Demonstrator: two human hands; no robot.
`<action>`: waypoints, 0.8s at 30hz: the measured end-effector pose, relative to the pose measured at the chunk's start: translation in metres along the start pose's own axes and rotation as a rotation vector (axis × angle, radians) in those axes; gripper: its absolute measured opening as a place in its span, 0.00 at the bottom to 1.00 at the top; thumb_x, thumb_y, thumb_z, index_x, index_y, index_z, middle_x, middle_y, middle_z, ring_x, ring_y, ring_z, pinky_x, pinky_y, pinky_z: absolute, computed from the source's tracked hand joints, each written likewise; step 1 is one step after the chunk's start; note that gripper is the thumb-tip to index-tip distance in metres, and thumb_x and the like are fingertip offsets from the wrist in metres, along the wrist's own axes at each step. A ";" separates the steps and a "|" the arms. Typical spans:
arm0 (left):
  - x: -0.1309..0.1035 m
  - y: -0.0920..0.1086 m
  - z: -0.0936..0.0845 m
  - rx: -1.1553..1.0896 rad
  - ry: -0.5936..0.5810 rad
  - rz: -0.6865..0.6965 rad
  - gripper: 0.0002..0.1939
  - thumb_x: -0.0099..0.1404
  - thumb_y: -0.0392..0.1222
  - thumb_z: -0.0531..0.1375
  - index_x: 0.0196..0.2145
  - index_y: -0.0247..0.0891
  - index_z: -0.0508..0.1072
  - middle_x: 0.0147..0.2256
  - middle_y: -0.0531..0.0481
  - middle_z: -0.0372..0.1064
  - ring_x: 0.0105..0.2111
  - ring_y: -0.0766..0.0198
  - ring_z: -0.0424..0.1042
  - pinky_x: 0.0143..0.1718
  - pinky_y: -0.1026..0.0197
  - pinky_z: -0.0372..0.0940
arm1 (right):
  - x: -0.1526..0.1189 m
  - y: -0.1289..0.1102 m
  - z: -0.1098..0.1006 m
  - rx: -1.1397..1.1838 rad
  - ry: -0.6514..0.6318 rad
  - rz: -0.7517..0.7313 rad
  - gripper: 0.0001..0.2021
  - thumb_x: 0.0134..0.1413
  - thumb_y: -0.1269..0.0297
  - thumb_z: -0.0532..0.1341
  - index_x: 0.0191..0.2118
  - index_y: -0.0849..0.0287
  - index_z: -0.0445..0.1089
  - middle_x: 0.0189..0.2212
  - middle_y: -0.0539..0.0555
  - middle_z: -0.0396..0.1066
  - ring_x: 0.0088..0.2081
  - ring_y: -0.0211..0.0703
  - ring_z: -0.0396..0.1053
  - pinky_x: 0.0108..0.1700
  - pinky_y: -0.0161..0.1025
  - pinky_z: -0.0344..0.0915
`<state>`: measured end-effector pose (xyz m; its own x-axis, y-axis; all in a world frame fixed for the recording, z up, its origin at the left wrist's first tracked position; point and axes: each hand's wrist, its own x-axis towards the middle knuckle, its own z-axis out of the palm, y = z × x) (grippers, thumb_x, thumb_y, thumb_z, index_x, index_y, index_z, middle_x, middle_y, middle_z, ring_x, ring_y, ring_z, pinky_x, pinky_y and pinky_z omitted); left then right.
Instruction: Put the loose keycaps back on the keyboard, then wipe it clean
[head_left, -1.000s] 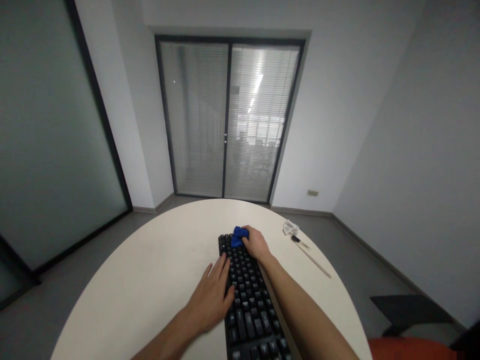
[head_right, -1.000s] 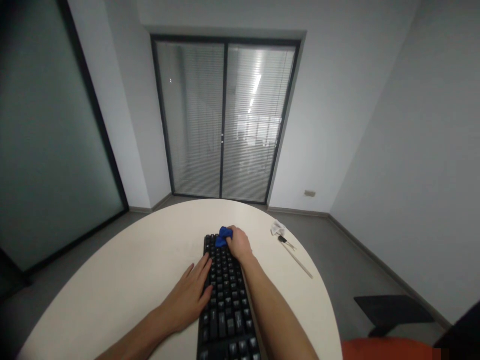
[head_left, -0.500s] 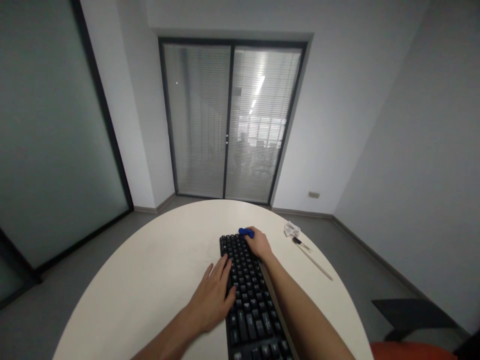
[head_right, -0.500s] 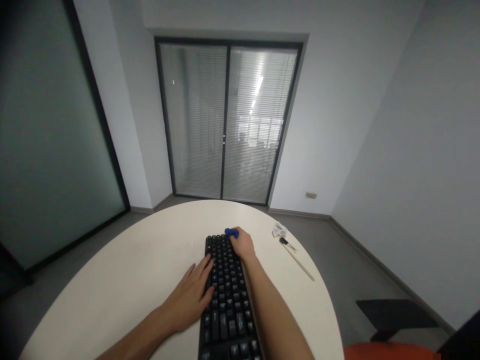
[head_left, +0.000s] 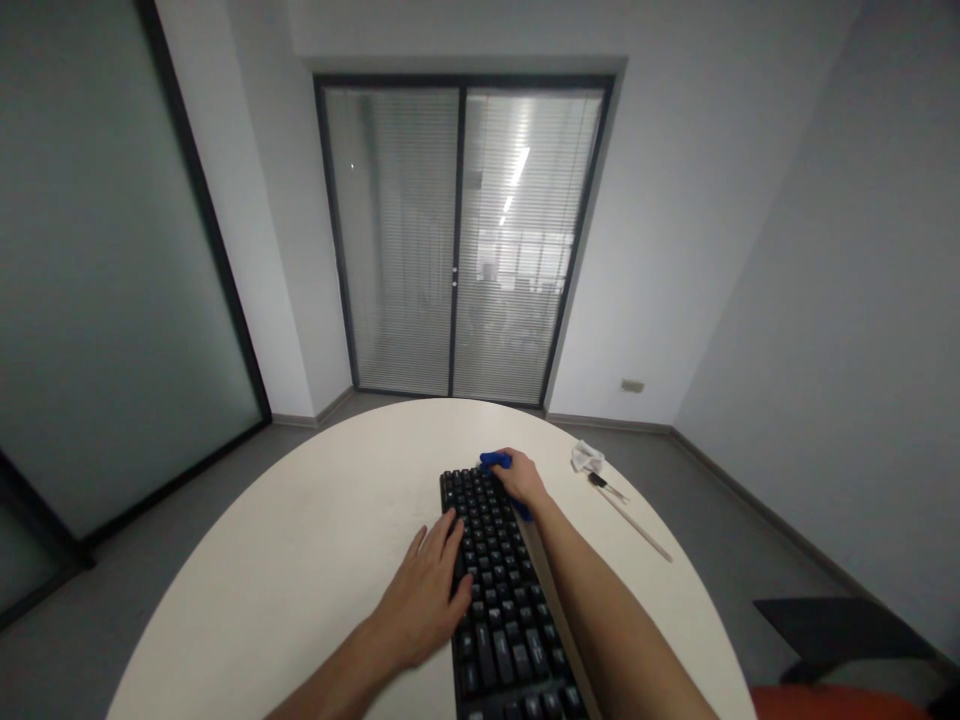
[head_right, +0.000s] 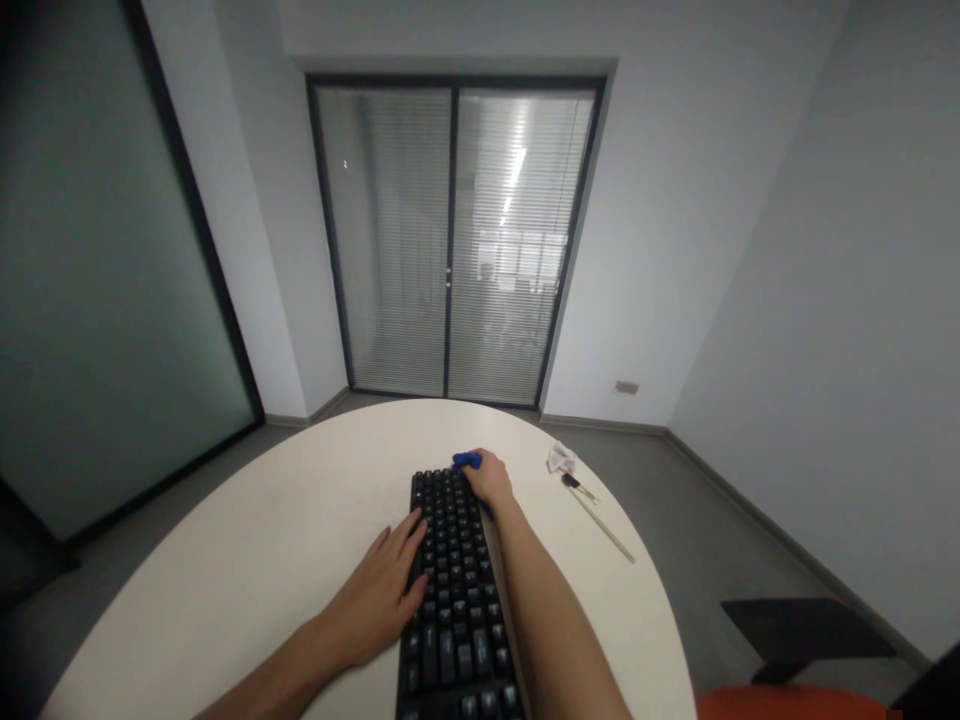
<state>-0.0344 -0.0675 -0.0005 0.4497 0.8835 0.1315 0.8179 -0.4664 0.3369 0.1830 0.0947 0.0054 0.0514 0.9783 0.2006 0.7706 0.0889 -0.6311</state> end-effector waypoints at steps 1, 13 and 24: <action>0.000 0.000 0.001 -0.001 0.005 0.000 0.33 0.71 0.49 0.47 0.69 0.32 0.50 0.71 0.39 0.39 0.71 0.51 0.41 0.70 0.41 0.43 | 0.000 0.001 0.000 0.002 0.012 0.015 0.15 0.55 0.64 0.62 0.49 0.55 0.76 0.45 0.54 0.78 0.49 0.49 0.74 0.52 0.42 0.67; 0.001 0.002 -0.005 -0.009 -0.021 -0.017 0.33 0.71 0.48 0.49 0.68 0.30 0.52 0.71 0.37 0.41 0.70 0.51 0.42 0.70 0.42 0.41 | -0.004 -0.001 -0.002 -0.017 0.085 0.109 0.18 0.55 0.65 0.61 0.51 0.58 0.74 0.47 0.59 0.77 0.49 0.52 0.74 0.52 0.45 0.67; 0.002 -0.001 0.000 -0.027 0.004 -0.007 0.33 0.71 0.48 0.49 0.68 0.30 0.52 0.71 0.38 0.42 0.70 0.51 0.43 0.70 0.41 0.43 | -0.006 -0.003 -0.010 -0.007 0.045 0.038 0.13 0.53 0.67 0.64 0.46 0.57 0.77 0.44 0.56 0.78 0.48 0.50 0.74 0.51 0.40 0.67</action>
<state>-0.0343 -0.0657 -0.0010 0.4426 0.8868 0.1332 0.8109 -0.4592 0.3628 0.1864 0.0868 0.0135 0.1095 0.9715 0.2102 0.7722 0.0501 -0.6334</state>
